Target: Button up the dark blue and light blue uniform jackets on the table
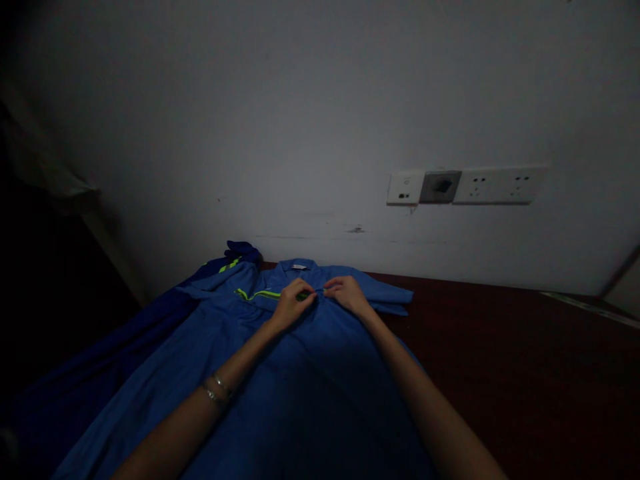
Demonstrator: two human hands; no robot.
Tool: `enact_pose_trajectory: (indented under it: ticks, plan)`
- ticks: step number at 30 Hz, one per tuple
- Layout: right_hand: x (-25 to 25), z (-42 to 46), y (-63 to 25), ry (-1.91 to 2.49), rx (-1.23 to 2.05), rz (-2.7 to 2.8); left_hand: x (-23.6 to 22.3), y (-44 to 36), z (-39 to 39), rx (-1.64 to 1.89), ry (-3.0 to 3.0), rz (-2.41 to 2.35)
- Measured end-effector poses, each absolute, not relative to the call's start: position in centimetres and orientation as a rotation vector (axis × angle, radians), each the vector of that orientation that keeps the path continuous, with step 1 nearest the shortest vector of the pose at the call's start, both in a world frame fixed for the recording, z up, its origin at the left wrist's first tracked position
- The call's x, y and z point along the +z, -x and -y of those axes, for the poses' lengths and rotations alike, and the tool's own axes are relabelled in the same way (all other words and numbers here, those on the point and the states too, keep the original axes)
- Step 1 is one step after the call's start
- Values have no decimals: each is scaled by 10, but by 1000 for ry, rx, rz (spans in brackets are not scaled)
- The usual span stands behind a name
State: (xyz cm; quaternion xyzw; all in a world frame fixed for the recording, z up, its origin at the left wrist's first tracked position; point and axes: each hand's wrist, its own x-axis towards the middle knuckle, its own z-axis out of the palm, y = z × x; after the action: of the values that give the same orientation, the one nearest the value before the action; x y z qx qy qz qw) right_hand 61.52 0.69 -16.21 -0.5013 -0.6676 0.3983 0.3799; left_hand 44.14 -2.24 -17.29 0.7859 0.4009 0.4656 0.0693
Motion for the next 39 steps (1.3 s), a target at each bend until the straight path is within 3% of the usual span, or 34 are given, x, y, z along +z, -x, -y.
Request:
enact_pose_trajectory:
  ticks: [11,20,39]
  plan:
    - [-164,-8,-610,1323,857,1761,-189,-451,23,1252,-2558,-1227]
    - [-166,-7,-608,1305,949,1732,-188,-455,30,1117,-2771,-1357]
    - [-162,-6,-612,1271,983,1857,-194,-455,30,1209,-2774,-1372]
